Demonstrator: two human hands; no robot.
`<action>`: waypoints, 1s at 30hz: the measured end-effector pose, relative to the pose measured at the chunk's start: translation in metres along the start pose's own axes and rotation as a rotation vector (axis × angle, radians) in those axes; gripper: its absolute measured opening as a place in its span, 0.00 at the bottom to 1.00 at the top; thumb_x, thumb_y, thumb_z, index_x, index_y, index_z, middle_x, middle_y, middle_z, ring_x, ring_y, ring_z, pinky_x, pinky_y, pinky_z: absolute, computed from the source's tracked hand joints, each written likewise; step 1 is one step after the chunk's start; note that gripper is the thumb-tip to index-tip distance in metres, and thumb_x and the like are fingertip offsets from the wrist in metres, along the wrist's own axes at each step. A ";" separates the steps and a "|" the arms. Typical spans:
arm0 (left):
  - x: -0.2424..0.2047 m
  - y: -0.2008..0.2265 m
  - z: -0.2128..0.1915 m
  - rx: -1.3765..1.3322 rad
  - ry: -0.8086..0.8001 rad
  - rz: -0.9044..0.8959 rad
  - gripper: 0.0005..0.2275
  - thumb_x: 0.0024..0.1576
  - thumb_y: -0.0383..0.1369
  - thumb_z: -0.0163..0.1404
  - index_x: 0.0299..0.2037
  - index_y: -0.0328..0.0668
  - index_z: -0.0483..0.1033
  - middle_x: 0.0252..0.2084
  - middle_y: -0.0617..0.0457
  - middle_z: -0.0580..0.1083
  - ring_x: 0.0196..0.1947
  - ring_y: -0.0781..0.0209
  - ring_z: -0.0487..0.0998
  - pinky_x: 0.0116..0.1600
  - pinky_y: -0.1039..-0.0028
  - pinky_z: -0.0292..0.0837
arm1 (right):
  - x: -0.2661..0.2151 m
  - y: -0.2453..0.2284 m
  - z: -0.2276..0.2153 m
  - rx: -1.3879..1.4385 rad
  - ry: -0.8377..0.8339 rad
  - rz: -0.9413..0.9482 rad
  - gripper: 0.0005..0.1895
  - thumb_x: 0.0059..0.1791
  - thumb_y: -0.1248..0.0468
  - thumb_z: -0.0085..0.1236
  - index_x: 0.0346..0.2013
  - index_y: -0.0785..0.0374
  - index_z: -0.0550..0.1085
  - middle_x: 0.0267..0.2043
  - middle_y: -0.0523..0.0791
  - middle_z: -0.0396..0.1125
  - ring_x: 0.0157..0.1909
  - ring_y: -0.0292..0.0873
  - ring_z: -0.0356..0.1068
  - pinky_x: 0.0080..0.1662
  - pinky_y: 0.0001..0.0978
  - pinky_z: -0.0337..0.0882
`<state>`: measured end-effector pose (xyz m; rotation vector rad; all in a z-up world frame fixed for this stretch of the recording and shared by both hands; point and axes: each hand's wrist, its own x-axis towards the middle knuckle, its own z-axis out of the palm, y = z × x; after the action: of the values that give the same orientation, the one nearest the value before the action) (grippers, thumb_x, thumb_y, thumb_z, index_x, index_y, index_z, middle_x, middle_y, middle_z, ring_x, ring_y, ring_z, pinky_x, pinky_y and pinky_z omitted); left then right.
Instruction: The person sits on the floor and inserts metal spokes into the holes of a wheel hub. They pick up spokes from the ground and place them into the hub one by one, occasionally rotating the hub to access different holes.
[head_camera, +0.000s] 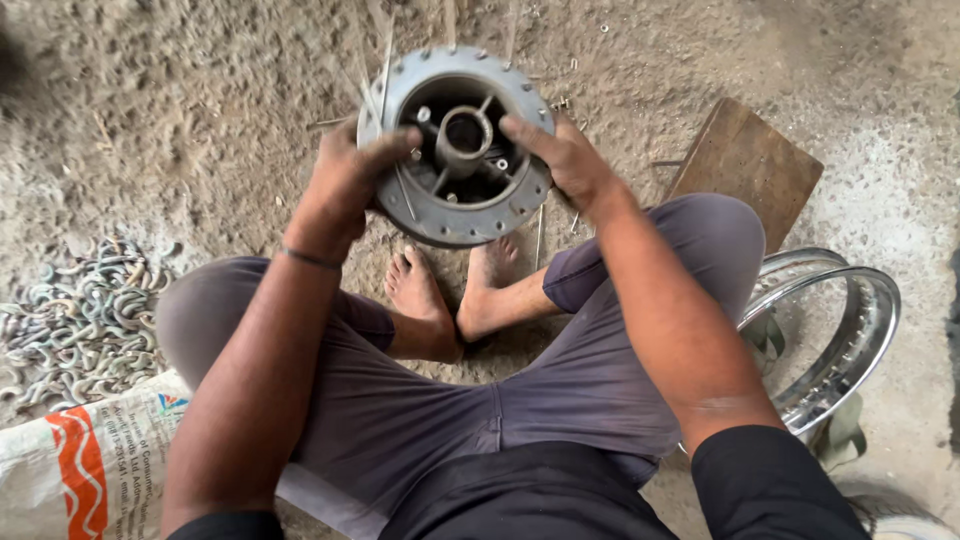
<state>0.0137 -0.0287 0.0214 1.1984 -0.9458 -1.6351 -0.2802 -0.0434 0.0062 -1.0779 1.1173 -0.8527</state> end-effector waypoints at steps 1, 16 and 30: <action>0.004 0.010 -0.004 0.013 -0.049 0.016 0.26 0.56 0.39 0.61 0.59 0.27 0.72 0.45 0.43 0.78 0.36 0.59 0.82 0.41 0.67 0.80 | 0.002 0.002 0.009 0.170 -0.045 -0.014 0.33 0.49 0.47 0.63 0.60 0.65 0.67 0.54 0.51 0.69 0.57 0.46 0.72 0.60 0.42 0.75; 0.008 0.006 0.022 -0.445 0.215 0.212 0.18 0.57 0.30 0.59 0.55 0.30 0.72 0.47 0.42 0.77 0.39 0.54 0.81 0.42 0.64 0.82 | -0.016 -0.012 0.069 -0.038 0.127 -0.441 0.37 0.54 0.45 0.59 0.67 0.66 0.59 0.60 0.50 0.67 0.60 0.40 0.72 0.60 0.33 0.78; -0.008 -0.003 0.005 -0.431 0.326 0.110 0.14 0.55 0.25 0.58 0.50 0.30 0.75 0.41 0.47 0.79 0.35 0.60 0.83 0.41 0.70 0.82 | 0.041 0.012 0.030 -0.743 0.246 -0.826 0.09 0.56 0.60 0.66 0.43 0.63 0.78 0.47 0.45 0.73 0.48 0.43 0.76 0.47 0.35 0.78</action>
<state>0.0093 -0.0196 0.0224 1.0483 -0.4179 -1.4074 -0.2411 -0.0717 -0.0136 -2.1861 1.2312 -1.2675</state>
